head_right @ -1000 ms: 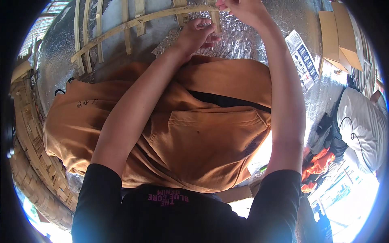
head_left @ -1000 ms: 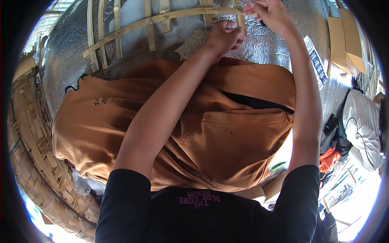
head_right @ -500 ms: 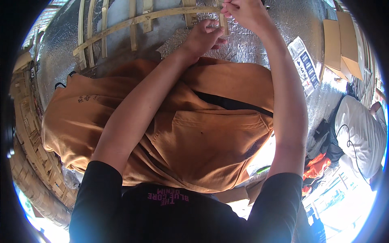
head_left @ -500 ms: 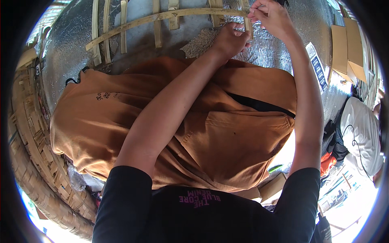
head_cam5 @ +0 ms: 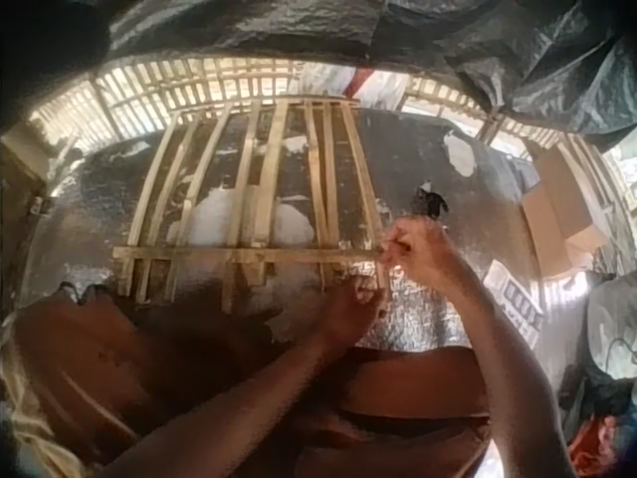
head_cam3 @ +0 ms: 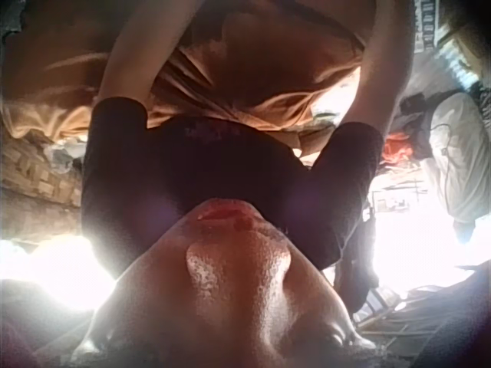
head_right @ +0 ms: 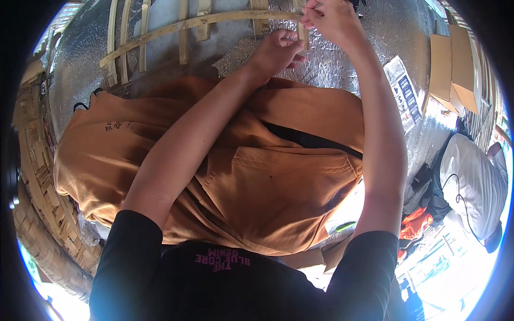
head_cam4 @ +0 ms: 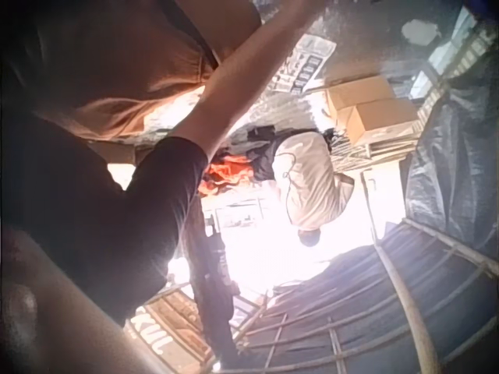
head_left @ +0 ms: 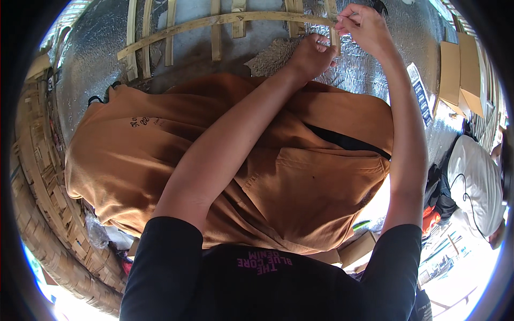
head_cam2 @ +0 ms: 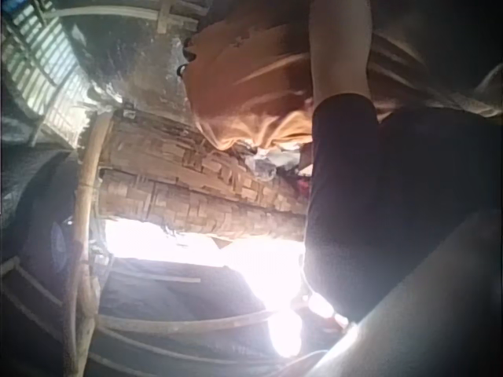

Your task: The person assembles a wooden frame by positioning small slats and securing them with a hammer, then picks up the partially completed structure to check it.

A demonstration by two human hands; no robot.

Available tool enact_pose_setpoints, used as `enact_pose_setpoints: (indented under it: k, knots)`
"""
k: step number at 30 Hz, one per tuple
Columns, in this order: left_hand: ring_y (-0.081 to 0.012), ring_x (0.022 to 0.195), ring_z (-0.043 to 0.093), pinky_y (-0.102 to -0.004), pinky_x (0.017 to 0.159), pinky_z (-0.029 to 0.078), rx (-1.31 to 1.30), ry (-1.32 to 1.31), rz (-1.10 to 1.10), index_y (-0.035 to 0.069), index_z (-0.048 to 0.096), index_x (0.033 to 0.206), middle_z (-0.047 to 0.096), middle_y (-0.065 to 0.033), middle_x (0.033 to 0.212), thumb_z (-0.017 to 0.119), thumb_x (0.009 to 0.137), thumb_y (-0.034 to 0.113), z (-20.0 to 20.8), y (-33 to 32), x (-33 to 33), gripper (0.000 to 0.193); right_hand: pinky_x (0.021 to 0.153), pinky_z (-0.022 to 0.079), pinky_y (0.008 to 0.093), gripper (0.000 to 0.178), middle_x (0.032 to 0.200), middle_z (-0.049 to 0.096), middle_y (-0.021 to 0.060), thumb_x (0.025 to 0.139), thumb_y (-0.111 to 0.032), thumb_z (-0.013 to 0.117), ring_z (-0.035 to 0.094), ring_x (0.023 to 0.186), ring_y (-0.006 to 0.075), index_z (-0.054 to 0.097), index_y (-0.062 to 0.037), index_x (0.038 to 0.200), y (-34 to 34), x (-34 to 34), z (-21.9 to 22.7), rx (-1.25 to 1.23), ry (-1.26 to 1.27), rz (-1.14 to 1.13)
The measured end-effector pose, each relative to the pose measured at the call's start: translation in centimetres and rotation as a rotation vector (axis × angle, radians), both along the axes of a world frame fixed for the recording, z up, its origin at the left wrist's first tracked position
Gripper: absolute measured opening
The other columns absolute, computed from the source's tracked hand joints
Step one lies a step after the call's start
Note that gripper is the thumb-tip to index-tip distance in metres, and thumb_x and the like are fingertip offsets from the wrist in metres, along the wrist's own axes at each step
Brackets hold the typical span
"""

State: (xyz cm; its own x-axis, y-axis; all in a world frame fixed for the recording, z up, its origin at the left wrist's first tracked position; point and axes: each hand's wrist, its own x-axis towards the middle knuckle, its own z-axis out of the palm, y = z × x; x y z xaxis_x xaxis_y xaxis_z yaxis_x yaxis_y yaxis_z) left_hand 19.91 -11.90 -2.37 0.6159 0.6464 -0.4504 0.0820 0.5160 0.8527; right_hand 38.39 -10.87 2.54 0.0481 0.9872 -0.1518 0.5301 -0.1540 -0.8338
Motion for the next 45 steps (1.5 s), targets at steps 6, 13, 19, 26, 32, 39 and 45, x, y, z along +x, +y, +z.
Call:
enact_pose_setpoints:
  k: [6, 13, 19, 26, 32, 39, 45]
  knots:
    - [-0.0205, 0.087, 0.072, -0.0298, 0.066, 0.057, -0.018, 0.006, 0.005, -0.008, 0.044, 0.137, 0.066, -0.0208, 0.116, 0.064, 0.099, 0.021, -0.3, 0.1, 0.0, 0.052, 0.072, 0.060, 0.0289, 0.014, 0.089, 0.075, 0.0134, 0.096, -0.008, 0.062, 0.074, 0.081, 0.0167, 0.067, 0.0028, 0.103, 0.7, -0.3, 0.6, -0.085, -0.318, 0.027]
    - [-0.0325, 0.095, 0.072, -0.0412, 0.080, 0.058, 0.505, 0.448, -0.410, -0.005, 0.063, 0.117, 0.071, -0.0234, 0.104, 0.064, 0.096, 0.038, 2.7, 1.0, -0.3, 0.048, 0.075, 0.061, 0.0293, 0.012, 0.089, 0.075, 0.0149, 0.096, -0.005, 0.060, 0.075, 0.083, 0.0182, 0.066, 0.0044, 0.101, 0.9, -0.9, 1.0, -0.093, -0.320, 0.008]
    - [-0.0389, 0.102, 0.069, -0.0515, 0.090, 0.054, 0.891, 0.630, -0.531, -0.002, 0.067, 0.112, 0.071, -0.0225, 0.102, 0.063, 0.095, 0.031, 9.7, 3.7, -1.6, 0.037, 0.079, 0.060, 0.0313, 0.016, 0.092, 0.076, 0.0125, 0.096, -0.008, 0.061, 0.075, 0.087, 0.0190, 0.072, 0.0024, 0.101, 1.4, 0.0, 0.6, -0.077, -0.291, 0.052]
    - [-0.0310, 0.102, 0.069, -0.0461, 0.085, 0.056, 1.342, 0.845, -0.609, 0.000, 0.068, 0.108, 0.070, -0.0194, 0.110, 0.068, 0.091, 0.013, 7.8, 9.4, 0.4, 0.021, 0.078, 0.057, 0.0318, 0.019, 0.094, 0.077, 0.0103, 0.090, -0.021, 0.075, 0.073, 0.085, 0.0186, 0.078, -0.0078, 0.103, 1.2, -0.8, 1.3, 0.123, -0.491, 0.122]
    - [-0.0320, 0.107, 0.069, -0.0680, 0.095, 0.044, 1.345, 0.837, -0.622, 0.007, 0.070, 0.110, 0.073, -0.0119, 0.105, 0.072, 0.090, 0.024, 6.7, 8.6, 0.8, 0.027, 0.084, 0.055, 0.0372, 0.047, 0.106, 0.075, 0.0134, 0.080, -0.041, 0.083, 0.072, 0.094, 0.0244, 0.074, -0.0035, 0.108, 0.6, 0.5, -0.1, 0.073, -0.338, 0.003]
    - [-0.0303, 0.102, 0.070, -0.0615, 0.090, 0.044, 1.292, 0.770, -0.582, 0.011, 0.072, 0.103, 0.073, -0.0111, 0.100, 0.069, 0.088, 0.016, 6.2, 9.2, -0.3, 0.017, 0.071, 0.050, 0.0281, 0.041, 0.093, 0.068, 0.0051, 0.089, -0.038, 0.076, 0.061, 0.080, 0.0114, 0.072, -0.0040, 0.111, 0.6, 0.1, 1.3, -0.234, -0.112, -0.103]
    - [-0.0290, 0.097, 0.072, -0.0600, 0.088, 0.042, 1.294, 0.750, -0.576, 0.011, 0.073, 0.100, 0.073, -0.0094, 0.096, 0.067, 0.085, 0.009, 6.9, 9.5, -0.2, 0.016, 0.061, 0.043, 0.0212, 0.040, 0.086, 0.058, -0.0051, 0.090, -0.048, 0.072, 0.052, 0.070, 0.0053, 0.072, -0.0092, 0.103, 0.3, -0.5, 1.8, -0.502, 0.161, -0.222]
